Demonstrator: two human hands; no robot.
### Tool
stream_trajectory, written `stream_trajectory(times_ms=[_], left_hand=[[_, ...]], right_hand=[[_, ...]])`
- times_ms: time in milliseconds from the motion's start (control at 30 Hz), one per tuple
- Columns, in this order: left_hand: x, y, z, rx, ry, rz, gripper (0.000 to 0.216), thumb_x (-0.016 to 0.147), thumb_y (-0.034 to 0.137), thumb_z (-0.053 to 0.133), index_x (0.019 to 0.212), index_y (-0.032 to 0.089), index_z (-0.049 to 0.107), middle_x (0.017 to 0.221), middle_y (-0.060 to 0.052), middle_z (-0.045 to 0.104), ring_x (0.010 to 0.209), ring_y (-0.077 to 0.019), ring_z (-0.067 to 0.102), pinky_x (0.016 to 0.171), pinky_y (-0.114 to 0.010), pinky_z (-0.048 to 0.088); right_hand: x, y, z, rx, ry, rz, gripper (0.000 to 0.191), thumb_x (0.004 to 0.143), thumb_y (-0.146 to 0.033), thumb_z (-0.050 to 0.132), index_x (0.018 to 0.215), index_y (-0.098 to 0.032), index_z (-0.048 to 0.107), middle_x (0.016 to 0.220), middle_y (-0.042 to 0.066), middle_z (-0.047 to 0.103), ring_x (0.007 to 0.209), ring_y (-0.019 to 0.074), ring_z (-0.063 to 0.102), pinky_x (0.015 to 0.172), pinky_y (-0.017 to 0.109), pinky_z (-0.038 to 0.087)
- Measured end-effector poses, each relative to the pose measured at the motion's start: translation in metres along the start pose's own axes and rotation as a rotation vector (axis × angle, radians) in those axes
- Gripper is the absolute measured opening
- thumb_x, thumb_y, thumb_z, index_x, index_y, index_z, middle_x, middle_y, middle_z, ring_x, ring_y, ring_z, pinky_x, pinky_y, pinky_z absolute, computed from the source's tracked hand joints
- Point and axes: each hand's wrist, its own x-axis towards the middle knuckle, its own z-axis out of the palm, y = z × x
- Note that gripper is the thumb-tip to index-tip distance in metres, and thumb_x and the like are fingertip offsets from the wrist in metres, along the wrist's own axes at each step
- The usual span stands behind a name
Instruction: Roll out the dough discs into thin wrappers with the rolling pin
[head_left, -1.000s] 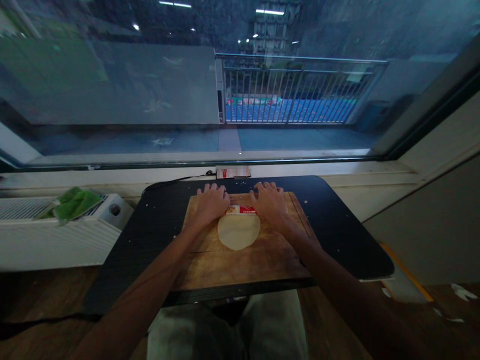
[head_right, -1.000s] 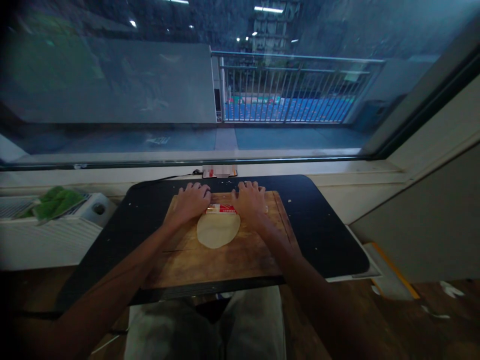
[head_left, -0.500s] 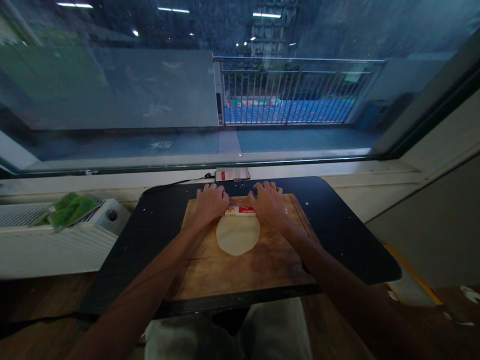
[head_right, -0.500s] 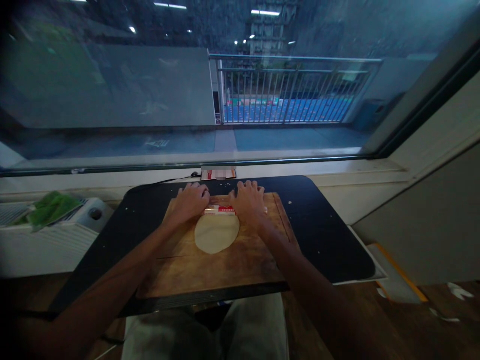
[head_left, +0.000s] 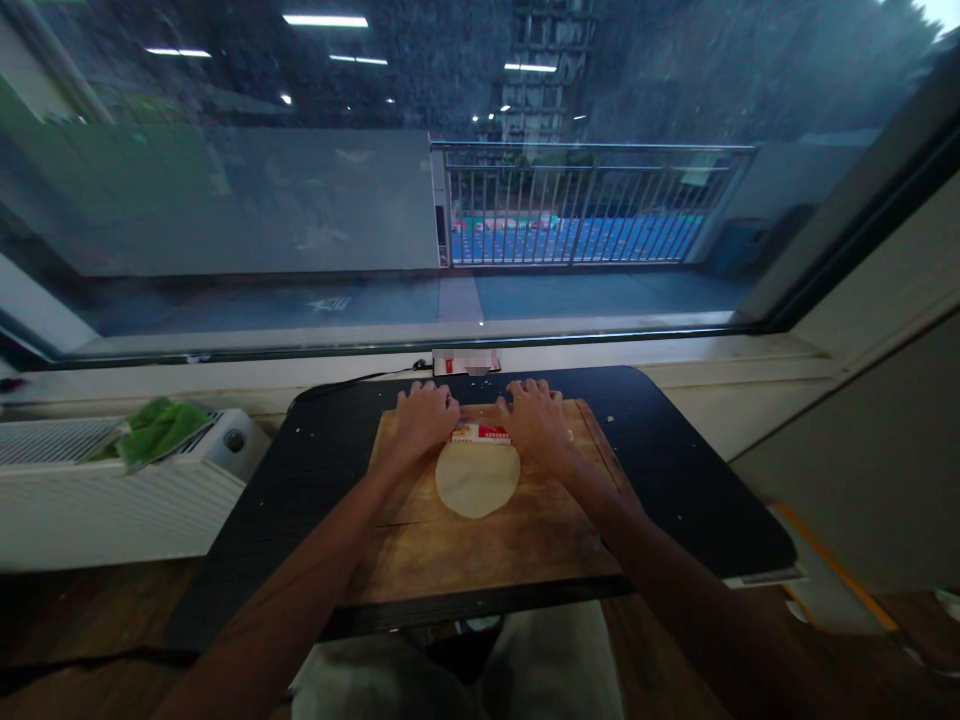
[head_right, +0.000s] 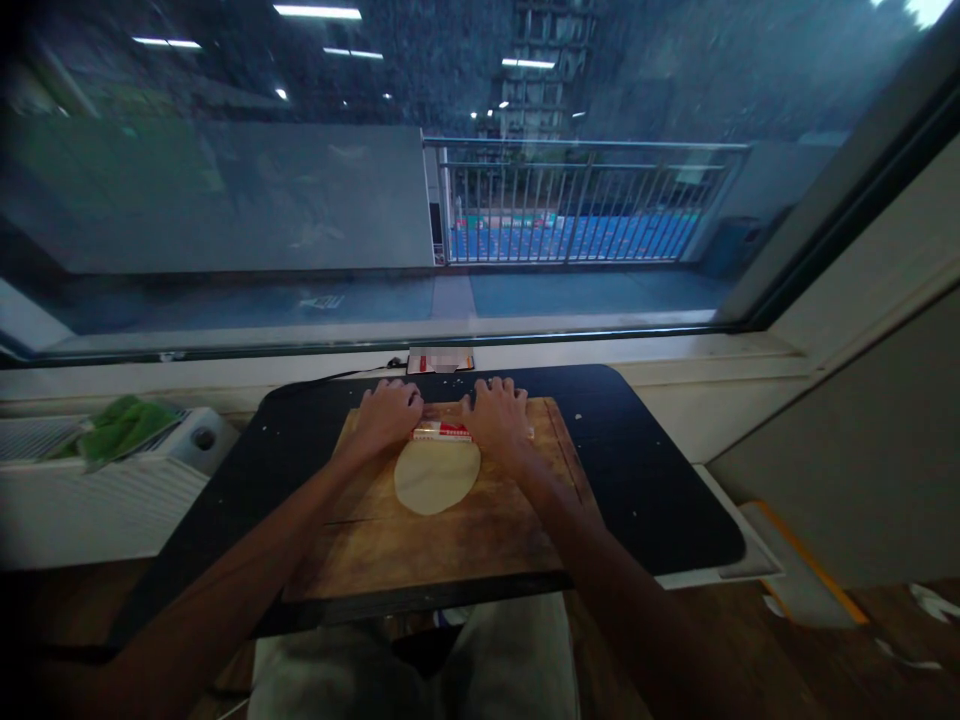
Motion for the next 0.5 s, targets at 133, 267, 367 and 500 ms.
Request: stream_trajectory(times_ms=[133, 267, 367, 500], left_hand=[[-0.006, 0.001, 0.000, 0.011, 0.011, 0.001, 0.045, 0.112, 0.032, 0.038, 0.123, 0.019, 0.080, 0.137, -0.018, 0.077, 0.134, -0.0374, 0.064, 0.112, -0.058, 0.052], [-0.002, 0.000, 0.000, -0.013, 0.009, -0.004, 0.044, 0.111, 0.030, 0.040, 0.122, 0.019, 0.080, 0.138, -0.018, 0.077, 0.135, -0.0368, 0.064, 0.114, -0.057, 0.051], [0.006, -0.001, 0.000, -0.048, 0.030, 0.006, 0.040, 0.111, 0.030, 0.044, 0.121, 0.020, 0.081, 0.137, -0.017, 0.077, 0.133, -0.0346, 0.067, 0.114, -0.052, 0.053], [0.023, -0.002, 0.001, -0.060, 0.037, 0.032, 0.037, 0.110, 0.029, 0.048, 0.119, 0.018, 0.082, 0.132, -0.017, 0.079, 0.130, -0.0326, 0.070, 0.109, -0.043, 0.055]], right_hand=[[-0.008, -0.003, -0.001, -0.011, 0.005, 0.004, 0.041, 0.115, -0.042, 0.047, 0.136, -0.017, 0.071, 0.138, 0.020, 0.074, 0.131, 0.0355, 0.060, 0.107, 0.049, 0.044], [-0.007, -0.003, 0.000, -0.001, -0.007, 0.018, 0.041, 0.115, -0.042, 0.047, 0.137, -0.017, 0.071, 0.138, 0.020, 0.074, 0.132, 0.0360, 0.059, 0.107, 0.049, 0.044], [-0.001, -0.002, 0.000, 0.014, 0.008, 0.028, 0.040, 0.115, -0.042, 0.047, 0.137, -0.017, 0.070, 0.137, 0.019, 0.074, 0.133, 0.0356, 0.059, 0.107, 0.048, 0.045], [0.009, 0.000, 0.000, 0.040, -0.009, 0.040, 0.040, 0.115, -0.040, 0.045, 0.137, -0.017, 0.070, 0.140, 0.020, 0.072, 0.135, 0.0360, 0.059, 0.109, 0.050, 0.046]])
